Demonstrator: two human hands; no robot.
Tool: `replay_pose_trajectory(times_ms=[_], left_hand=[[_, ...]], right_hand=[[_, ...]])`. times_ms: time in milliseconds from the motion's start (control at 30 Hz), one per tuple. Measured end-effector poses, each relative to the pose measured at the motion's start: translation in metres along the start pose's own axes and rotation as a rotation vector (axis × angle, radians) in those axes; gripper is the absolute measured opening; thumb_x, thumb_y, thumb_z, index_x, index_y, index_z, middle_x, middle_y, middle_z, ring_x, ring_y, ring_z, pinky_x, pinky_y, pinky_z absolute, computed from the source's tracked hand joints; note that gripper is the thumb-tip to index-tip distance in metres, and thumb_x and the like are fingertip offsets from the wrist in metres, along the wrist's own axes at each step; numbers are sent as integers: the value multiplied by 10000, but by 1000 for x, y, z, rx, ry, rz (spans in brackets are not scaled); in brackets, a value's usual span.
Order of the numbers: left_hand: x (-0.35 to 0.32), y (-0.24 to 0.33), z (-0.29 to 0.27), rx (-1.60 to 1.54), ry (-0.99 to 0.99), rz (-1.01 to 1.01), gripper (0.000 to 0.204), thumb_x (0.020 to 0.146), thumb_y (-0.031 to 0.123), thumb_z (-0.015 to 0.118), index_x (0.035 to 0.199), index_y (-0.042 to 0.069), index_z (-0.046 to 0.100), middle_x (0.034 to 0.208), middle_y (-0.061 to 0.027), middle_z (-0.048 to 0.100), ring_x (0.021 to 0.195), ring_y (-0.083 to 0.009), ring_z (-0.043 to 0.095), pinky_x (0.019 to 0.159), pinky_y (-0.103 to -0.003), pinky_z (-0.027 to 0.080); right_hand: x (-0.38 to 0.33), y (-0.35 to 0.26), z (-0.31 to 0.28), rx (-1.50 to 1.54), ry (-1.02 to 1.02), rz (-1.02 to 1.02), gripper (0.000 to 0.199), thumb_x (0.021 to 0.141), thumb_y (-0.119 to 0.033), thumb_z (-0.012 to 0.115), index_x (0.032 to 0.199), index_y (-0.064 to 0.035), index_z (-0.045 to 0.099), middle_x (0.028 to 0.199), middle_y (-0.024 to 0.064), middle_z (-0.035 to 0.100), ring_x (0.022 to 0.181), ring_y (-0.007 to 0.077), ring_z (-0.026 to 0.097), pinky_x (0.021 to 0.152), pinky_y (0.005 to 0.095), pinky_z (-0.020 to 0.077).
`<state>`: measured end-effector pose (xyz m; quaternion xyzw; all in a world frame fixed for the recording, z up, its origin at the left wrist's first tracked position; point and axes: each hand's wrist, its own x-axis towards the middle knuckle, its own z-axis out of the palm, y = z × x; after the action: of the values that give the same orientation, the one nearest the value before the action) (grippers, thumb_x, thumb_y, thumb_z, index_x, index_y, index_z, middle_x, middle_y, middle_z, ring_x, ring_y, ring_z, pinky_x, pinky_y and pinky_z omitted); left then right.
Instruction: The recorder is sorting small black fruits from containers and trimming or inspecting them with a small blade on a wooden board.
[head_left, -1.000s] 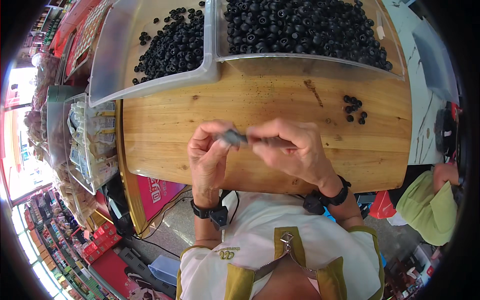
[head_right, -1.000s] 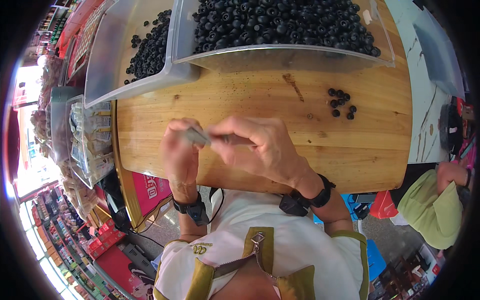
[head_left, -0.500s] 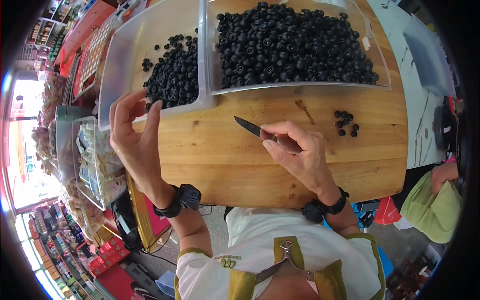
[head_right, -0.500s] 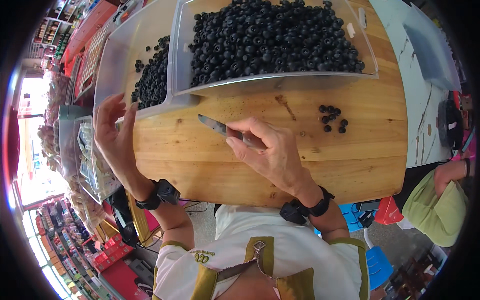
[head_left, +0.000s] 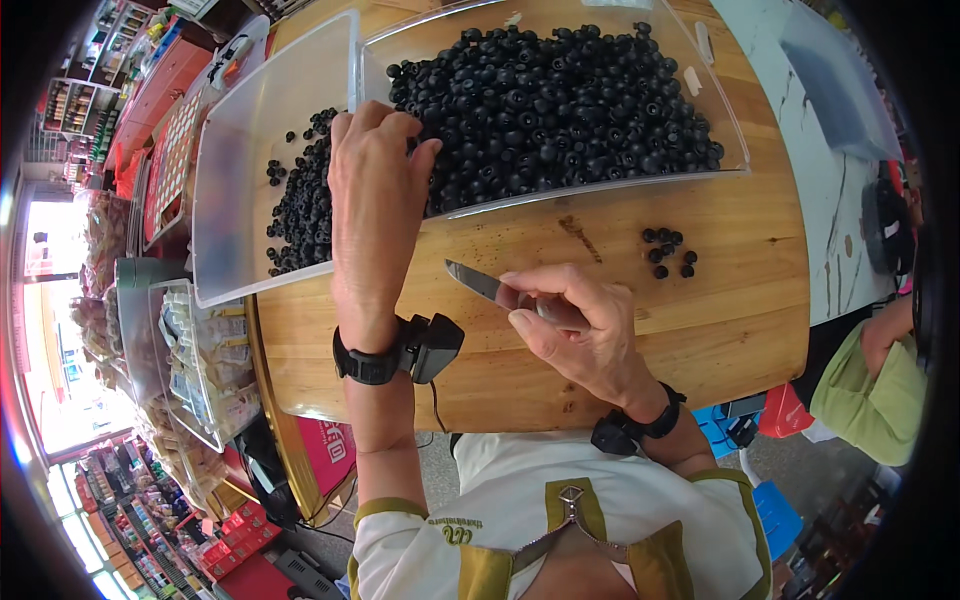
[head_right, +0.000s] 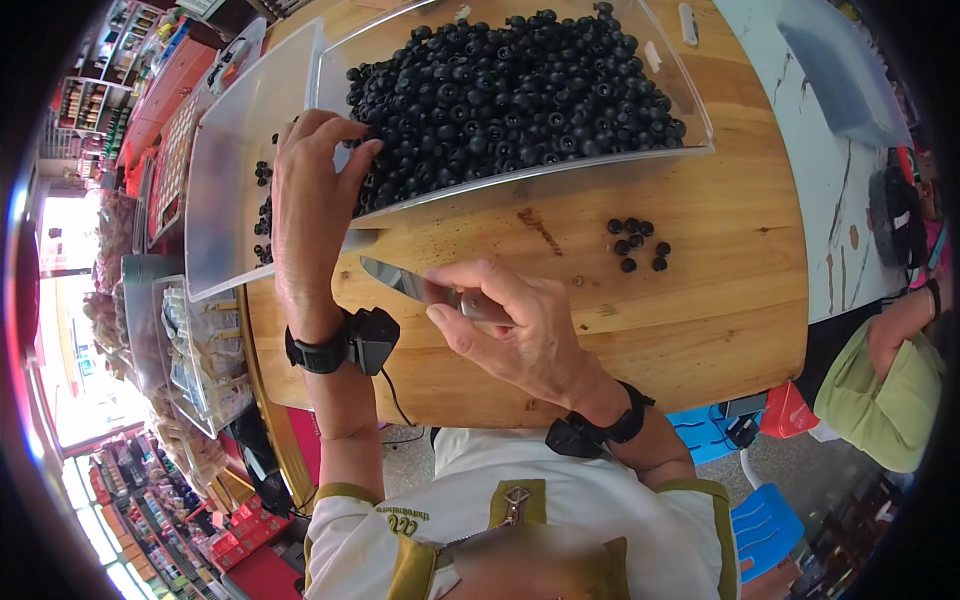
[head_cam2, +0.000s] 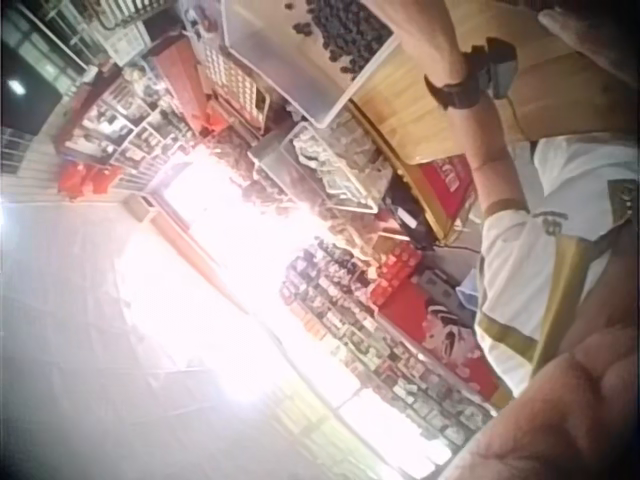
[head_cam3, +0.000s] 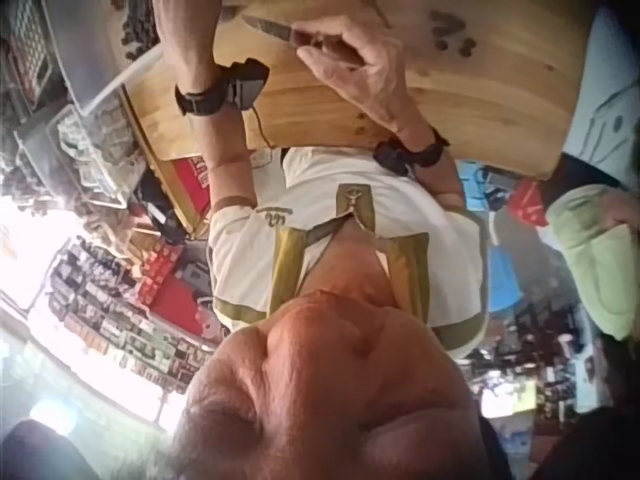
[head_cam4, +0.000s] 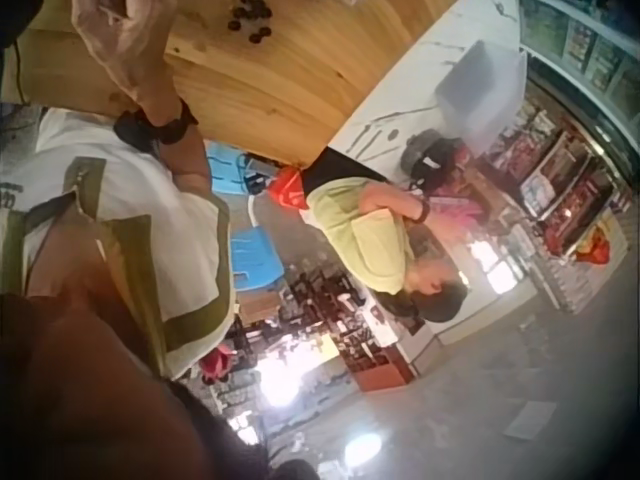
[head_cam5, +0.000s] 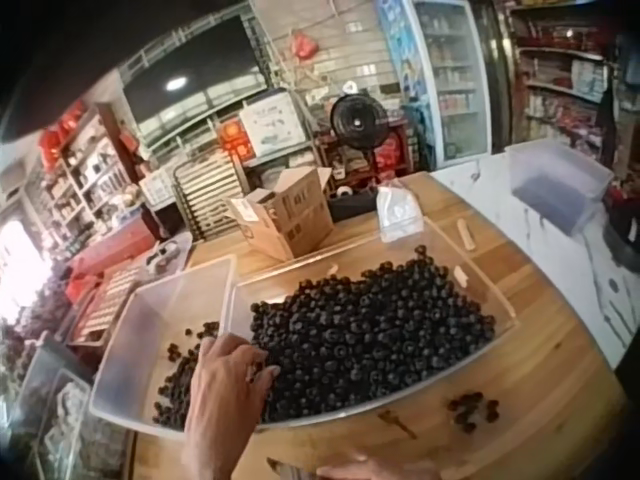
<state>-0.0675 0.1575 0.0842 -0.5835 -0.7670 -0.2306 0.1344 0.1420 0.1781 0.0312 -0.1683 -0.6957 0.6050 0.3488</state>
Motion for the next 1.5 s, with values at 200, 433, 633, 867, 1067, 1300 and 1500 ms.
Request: replay_pose_trajectory(times_ms=[200,433,633,867,1067,1300,1500], left_hand=[[-1,1,-4,-152,61,-27,108,821,44,698,902,-8,649,958,-86,666,782,-201,622,706,-319,481],[-70,26,-24,-1369,144,-273,223,876,-101,569,1096,-62,565,1097,-207,643,1041,-248,633,922,-346,521],[-135,26,-13,-1632,109,-494,347,870,92,673,1183,-33,592,992,-163,629,884,-260,633,829,-350,527],[-171,16,1,-1840,153,-576,248,835,25,702,1049,-23,586,1003,-124,652,891,-206,660,822,-325,544],[-182,18,1,-1845,167,-711,277,834,57,720,1069,-25,599,1000,-121,667,867,-194,672,809,-311,550],[-184,21,2,-1690,226,-721,286,836,66,721,1085,-22,611,1005,-99,670,871,-169,662,802,-284,544],[-186,22,6,-1829,217,-697,256,842,49,705,1072,-19,616,1067,-100,650,959,-163,628,862,-294,508]], right_hand=[[-2,-7,-4,13,0,-16,241,838,-6,685,1066,-17,609,897,52,685,728,50,624,583,193,514],[-9,-7,-8,54,4,6,276,818,-15,642,1091,-8,598,917,69,693,650,25,520,574,174,428],[-10,-1,2,124,-45,58,275,828,15,601,1103,5,592,931,63,664,650,25,487,660,197,484],[-15,7,20,118,-326,62,464,798,45,607,1258,-1,571,708,-37,487,589,7,426,632,197,491],[-16,6,32,-11,-347,-36,530,746,38,656,1266,-43,598,822,13,661,541,36,455,533,188,442],[-16,9,32,-77,-327,-141,487,766,37,653,1245,-46,619,927,33,710,556,25,483,512,180,411],[-13,4,25,-58,-329,-23,435,769,40,666,1195,-38,626,895,11,699,586,5,487,508,164,382]])
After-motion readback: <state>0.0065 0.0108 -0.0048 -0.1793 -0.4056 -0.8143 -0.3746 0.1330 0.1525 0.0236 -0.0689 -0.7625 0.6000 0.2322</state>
